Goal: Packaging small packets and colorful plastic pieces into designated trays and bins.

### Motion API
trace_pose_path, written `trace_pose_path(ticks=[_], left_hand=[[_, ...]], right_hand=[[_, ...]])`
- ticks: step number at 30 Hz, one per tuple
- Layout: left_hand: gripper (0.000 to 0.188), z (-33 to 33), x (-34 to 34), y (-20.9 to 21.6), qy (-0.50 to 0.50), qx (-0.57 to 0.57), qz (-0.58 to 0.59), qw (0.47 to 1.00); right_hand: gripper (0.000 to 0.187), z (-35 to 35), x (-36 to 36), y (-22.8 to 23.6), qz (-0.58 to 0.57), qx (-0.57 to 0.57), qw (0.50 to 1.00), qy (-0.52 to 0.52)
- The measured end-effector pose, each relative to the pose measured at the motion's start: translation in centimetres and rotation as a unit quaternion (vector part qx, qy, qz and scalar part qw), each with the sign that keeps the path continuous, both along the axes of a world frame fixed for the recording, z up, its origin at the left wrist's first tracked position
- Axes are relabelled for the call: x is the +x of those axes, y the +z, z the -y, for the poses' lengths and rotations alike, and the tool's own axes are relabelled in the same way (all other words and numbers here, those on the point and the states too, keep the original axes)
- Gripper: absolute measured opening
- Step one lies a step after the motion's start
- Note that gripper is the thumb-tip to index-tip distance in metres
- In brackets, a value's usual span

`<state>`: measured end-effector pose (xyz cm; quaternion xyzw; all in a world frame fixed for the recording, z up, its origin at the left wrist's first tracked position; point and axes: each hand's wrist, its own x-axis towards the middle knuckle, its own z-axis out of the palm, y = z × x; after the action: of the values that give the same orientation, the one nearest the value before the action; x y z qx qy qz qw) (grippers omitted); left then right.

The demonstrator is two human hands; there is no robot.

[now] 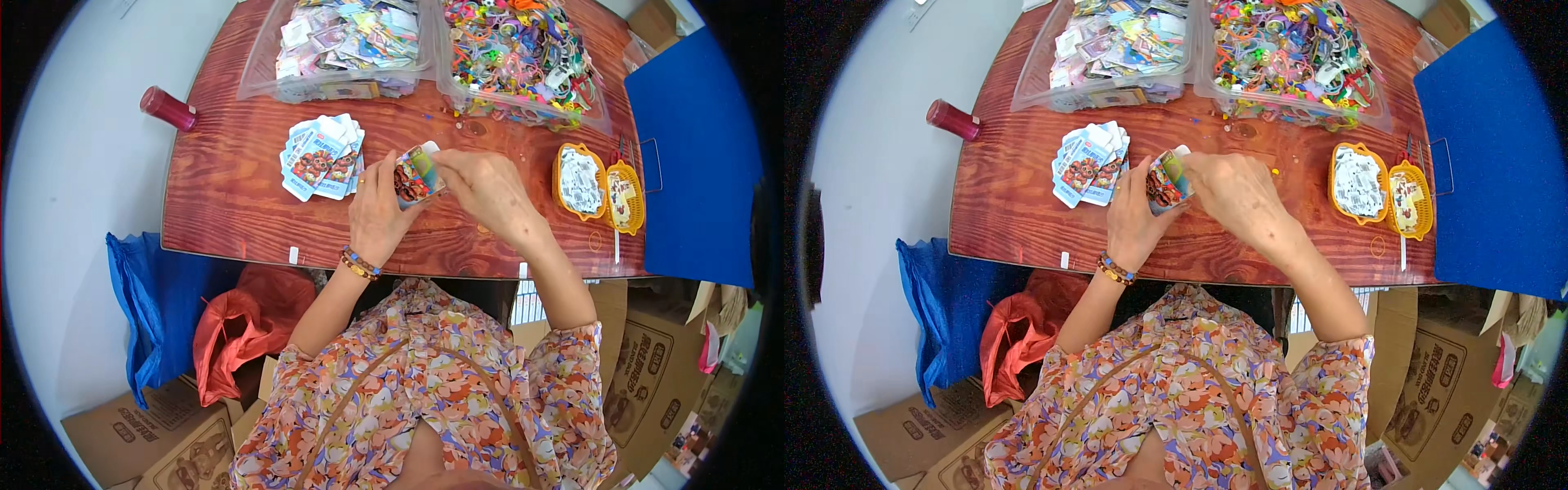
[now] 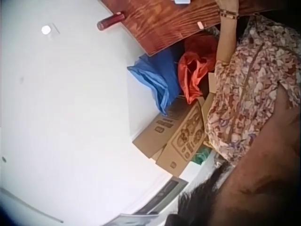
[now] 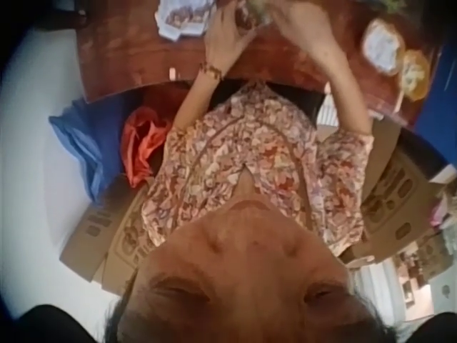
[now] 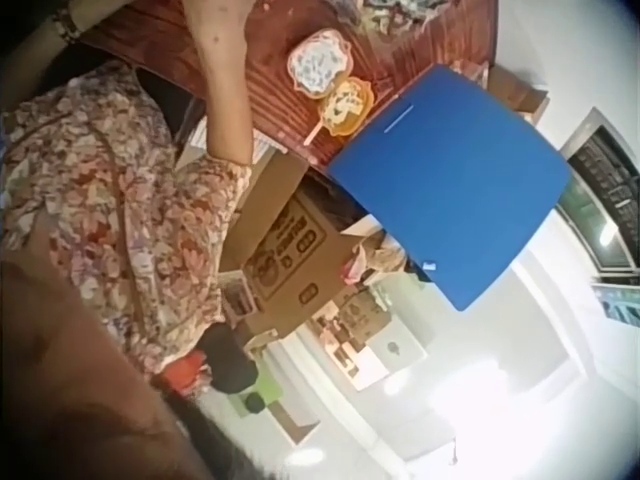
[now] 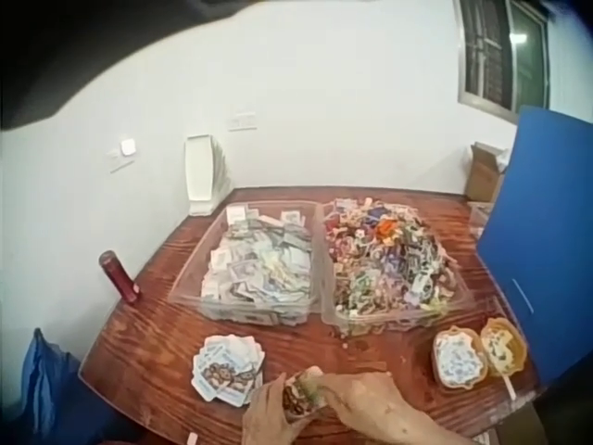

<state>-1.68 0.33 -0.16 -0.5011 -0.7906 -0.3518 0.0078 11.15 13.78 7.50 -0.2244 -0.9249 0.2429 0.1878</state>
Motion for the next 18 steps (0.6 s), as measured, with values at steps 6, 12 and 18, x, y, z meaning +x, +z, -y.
trace_pose_path(ticks=[6,12,18], left_hand=[[0.081,-0.9,0.1,-0.3,-0.028,0.013,-0.021,0.999],[0.080,-1.7,0.1,0.3,-0.042,0.024,-0.009,0.999],[0.077,-1.3,0.1,-0.3,-0.044,-0.037,0.012,0.998]], right_hand=[[0.023,0.7,0.1,-1.9,0.089,0.135,0.986,0.032],[0.030,0.2,0.6,-1.7,0.012,0.079,0.997,-0.007],[0.029,-2.9,0.6,-2.1,-0.017,-0.016,1.000,0.011]])
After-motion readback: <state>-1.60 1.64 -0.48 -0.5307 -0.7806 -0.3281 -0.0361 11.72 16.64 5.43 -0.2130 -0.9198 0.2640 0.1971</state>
